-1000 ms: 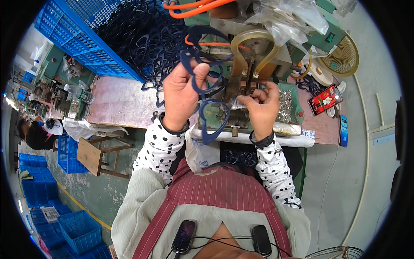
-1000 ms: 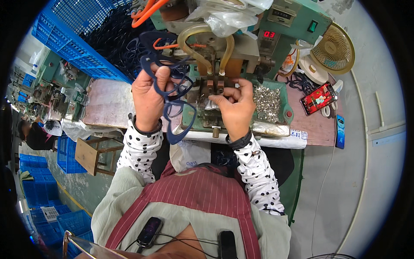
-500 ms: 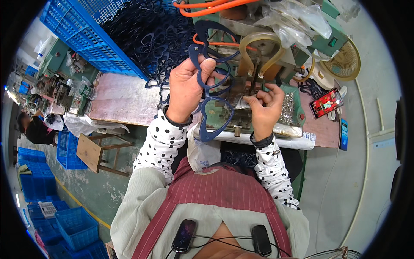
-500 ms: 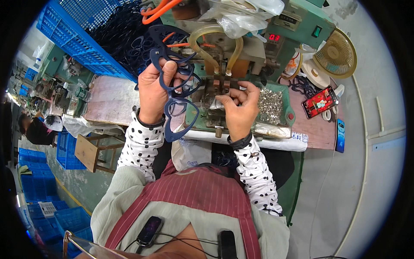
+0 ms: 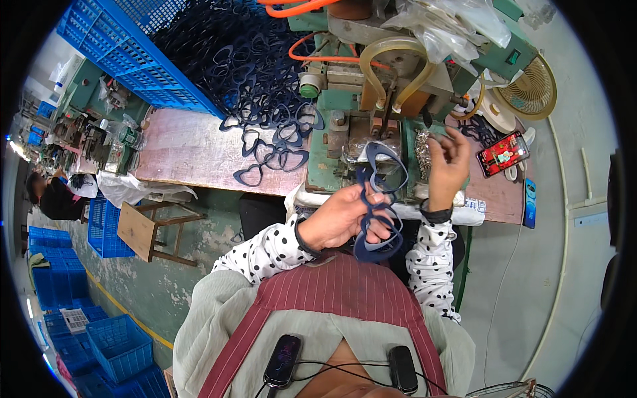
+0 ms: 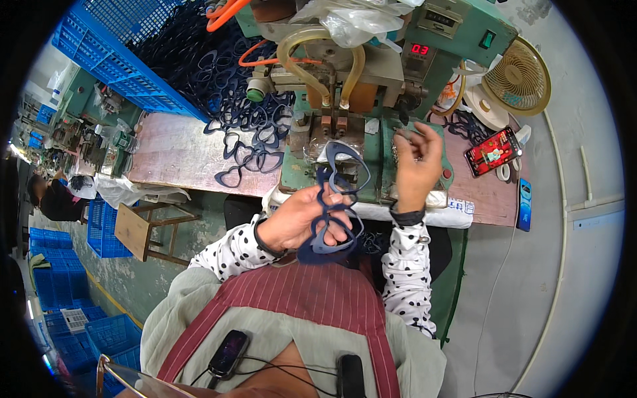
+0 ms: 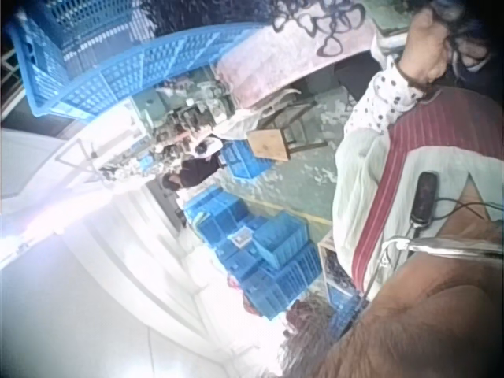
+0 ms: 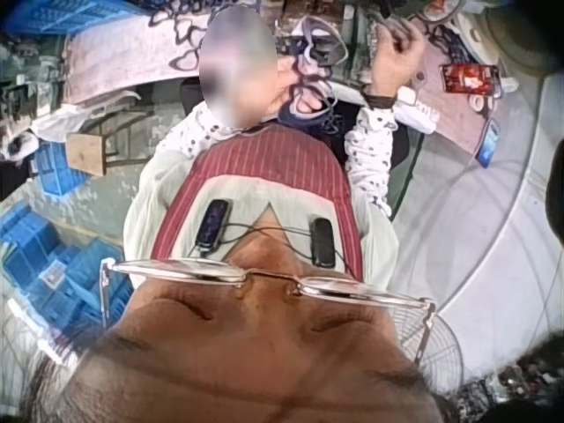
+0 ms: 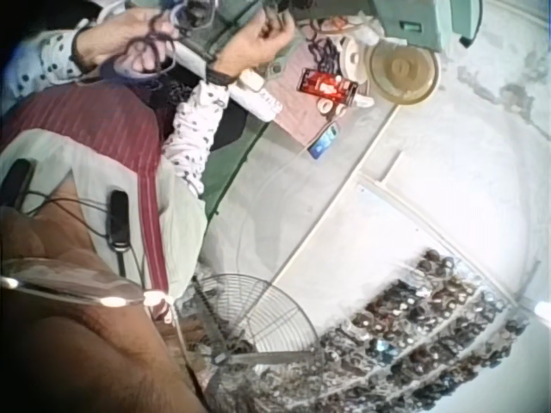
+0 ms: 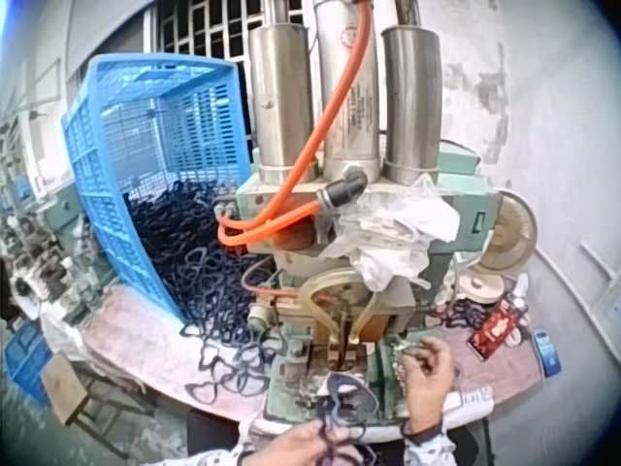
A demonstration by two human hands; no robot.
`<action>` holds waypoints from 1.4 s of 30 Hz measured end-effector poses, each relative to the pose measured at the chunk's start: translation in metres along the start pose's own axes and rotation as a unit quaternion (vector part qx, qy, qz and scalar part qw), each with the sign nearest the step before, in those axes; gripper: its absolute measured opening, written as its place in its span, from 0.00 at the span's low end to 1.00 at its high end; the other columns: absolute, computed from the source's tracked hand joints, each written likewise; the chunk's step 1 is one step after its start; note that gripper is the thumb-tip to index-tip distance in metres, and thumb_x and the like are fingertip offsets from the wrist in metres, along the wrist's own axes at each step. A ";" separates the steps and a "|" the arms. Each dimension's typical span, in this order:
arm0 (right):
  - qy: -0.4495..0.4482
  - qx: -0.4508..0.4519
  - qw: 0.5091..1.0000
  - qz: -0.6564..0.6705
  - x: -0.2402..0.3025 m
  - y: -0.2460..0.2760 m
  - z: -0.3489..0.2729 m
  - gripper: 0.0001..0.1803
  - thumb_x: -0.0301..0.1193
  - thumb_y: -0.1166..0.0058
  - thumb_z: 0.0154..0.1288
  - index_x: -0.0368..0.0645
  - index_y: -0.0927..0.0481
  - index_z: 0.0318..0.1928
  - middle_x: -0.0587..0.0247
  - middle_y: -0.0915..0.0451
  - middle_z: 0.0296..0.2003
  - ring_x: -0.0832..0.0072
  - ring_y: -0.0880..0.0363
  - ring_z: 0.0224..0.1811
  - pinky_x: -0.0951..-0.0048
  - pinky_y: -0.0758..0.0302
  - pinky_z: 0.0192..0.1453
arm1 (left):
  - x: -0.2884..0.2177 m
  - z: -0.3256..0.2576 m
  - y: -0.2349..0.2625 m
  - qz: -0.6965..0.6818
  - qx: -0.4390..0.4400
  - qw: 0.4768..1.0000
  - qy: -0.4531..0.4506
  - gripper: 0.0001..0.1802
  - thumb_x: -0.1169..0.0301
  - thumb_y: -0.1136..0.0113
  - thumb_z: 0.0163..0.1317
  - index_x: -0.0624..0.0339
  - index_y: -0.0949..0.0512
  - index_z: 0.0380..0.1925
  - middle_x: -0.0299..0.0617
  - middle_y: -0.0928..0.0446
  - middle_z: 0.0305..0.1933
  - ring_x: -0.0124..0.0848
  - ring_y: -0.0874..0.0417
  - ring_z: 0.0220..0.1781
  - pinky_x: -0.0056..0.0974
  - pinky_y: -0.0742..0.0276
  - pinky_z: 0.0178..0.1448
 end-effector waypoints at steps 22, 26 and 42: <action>0.143 0.102 0.834 -0.522 -0.053 0.049 -0.006 0.16 0.34 0.32 0.50 0.45 0.17 0.40 0.58 0.19 0.47 0.55 0.27 0.52 0.56 0.34 0.57 | -0.007 -0.002 -0.007 -0.061 0.020 0.998 0.007 0.18 0.64 0.52 0.74 0.70 0.30 0.53 0.52 0.18 0.38 0.38 0.12 0.35 0.35 0.13 0.33; 0.145 0.089 0.838 -0.519 -0.063 0.049 -0.004 0.10 0.32 0.32 0.49 0.46 0.16 0.33 0.61 0.19 0.44 0.57 0.27 0.51 0.57 0.34 0.55 | -0.008 -0.004 -0.009 -0.051 0.000 0.999 0.014 0.18 0.65 0.55 0.75 0.71 0.30 0.52 0.51 0.17 0.36 0.37 0.13 0.33 0.34 0.14 0.31; 0.021 -0.028 0.949 -0.312 -0.089 0.078 0.004 0.07 0.30 0.40 0.62 0.43 0.16 0.40 0.58 0.18 0.33 0.67 0.21 0.34 0.66 0.26 0.41 | -0.141 -0.222 -0.138 0.252 0.338 0.407 -0.810 0.11 0.75 0.36 0.60 0.54 0.18 0.44 0.36 0.17 0.45 0.23 0.17 0.48 0.31 0.20 0.49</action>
Point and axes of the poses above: each hand's wrist, its own z-axis towards the middle knuckle, its own y-axis out of the back of the hand, x = y × z, the point moved 6 cm from there along z, towards the middle knuckle
